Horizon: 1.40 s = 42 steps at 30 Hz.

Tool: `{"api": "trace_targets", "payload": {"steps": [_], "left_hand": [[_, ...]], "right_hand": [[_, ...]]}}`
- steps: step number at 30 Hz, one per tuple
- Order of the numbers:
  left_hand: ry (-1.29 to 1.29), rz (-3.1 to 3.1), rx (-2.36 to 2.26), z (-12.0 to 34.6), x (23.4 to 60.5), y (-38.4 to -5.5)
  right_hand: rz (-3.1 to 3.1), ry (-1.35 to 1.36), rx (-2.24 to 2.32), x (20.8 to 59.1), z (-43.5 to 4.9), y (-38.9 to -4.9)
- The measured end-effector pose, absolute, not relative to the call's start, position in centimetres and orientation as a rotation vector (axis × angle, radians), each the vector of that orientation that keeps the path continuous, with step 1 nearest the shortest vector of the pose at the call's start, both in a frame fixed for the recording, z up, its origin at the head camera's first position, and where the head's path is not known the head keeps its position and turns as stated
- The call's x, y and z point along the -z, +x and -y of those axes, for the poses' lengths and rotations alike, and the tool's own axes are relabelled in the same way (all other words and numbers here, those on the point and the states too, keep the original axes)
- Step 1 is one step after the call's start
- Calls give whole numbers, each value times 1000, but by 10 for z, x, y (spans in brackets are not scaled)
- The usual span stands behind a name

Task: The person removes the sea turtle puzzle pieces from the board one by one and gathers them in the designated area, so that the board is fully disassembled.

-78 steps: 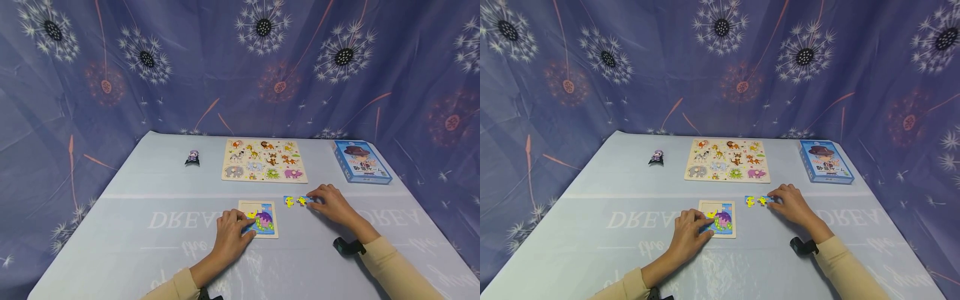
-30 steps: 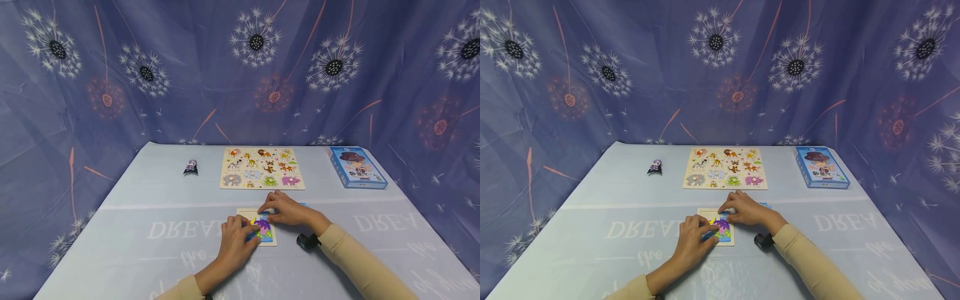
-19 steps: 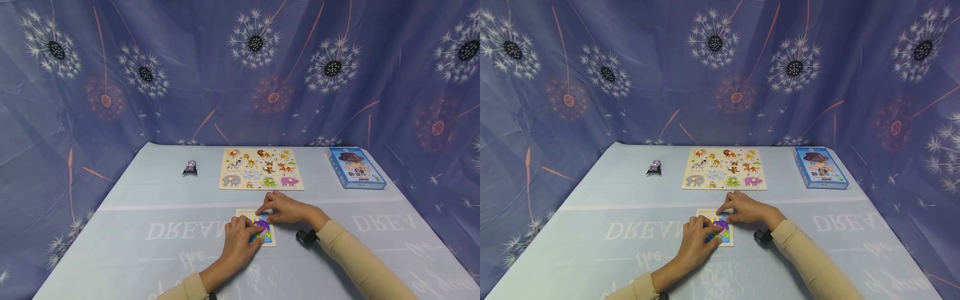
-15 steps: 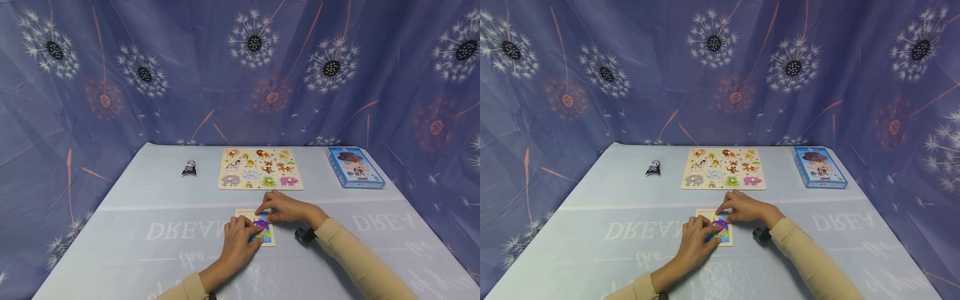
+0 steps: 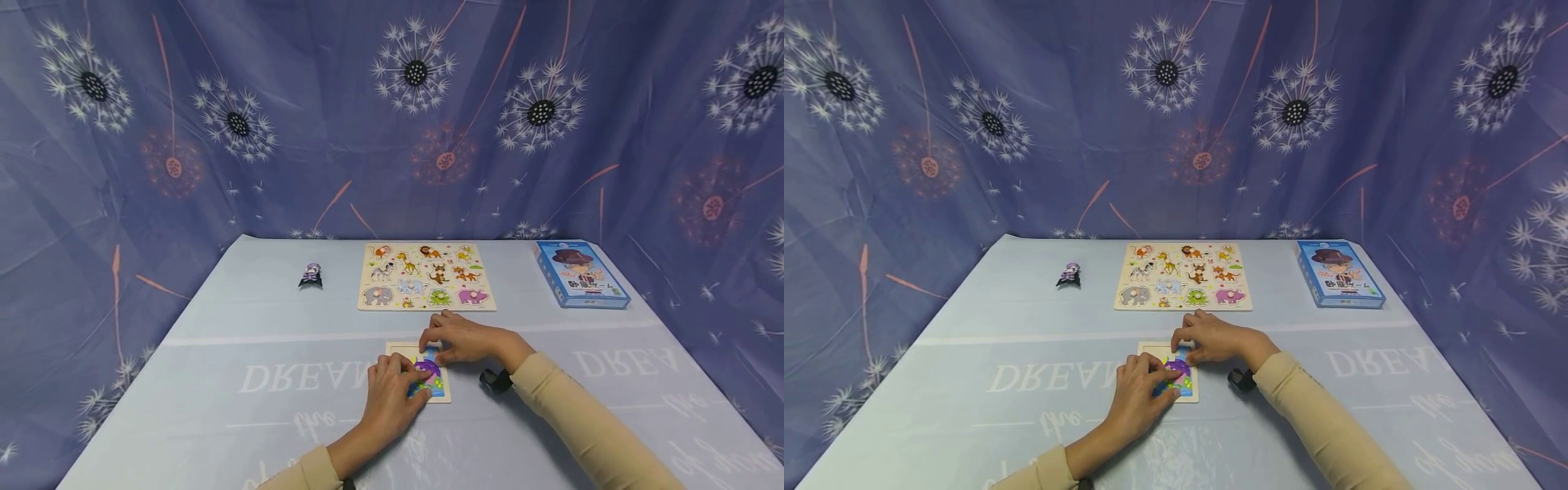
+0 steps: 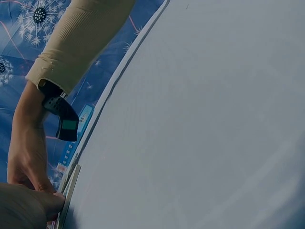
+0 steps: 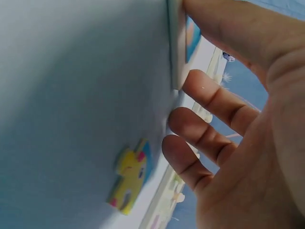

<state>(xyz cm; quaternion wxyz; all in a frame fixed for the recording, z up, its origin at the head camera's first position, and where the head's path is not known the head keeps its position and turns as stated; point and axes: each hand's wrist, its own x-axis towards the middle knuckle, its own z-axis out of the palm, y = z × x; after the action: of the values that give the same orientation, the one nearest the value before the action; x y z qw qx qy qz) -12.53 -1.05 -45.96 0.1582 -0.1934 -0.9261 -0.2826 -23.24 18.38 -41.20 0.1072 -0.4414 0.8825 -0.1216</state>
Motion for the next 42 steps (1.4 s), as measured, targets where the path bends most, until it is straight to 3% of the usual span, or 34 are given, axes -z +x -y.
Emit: {"api": "trace_targets", "payload": {"steps": [13,23,42], "left_hand": [[-559,2644,795,10,459,-125],[-562,2651,807,10,459,-125],[-550,2635,807,11,459,-124]], "right_hand": [[-2617,-1363,241,408,-183,-235],[-2565,-1263,176,402,-175,-237],[-2819,-1139,467,424,-186,-219]]}}
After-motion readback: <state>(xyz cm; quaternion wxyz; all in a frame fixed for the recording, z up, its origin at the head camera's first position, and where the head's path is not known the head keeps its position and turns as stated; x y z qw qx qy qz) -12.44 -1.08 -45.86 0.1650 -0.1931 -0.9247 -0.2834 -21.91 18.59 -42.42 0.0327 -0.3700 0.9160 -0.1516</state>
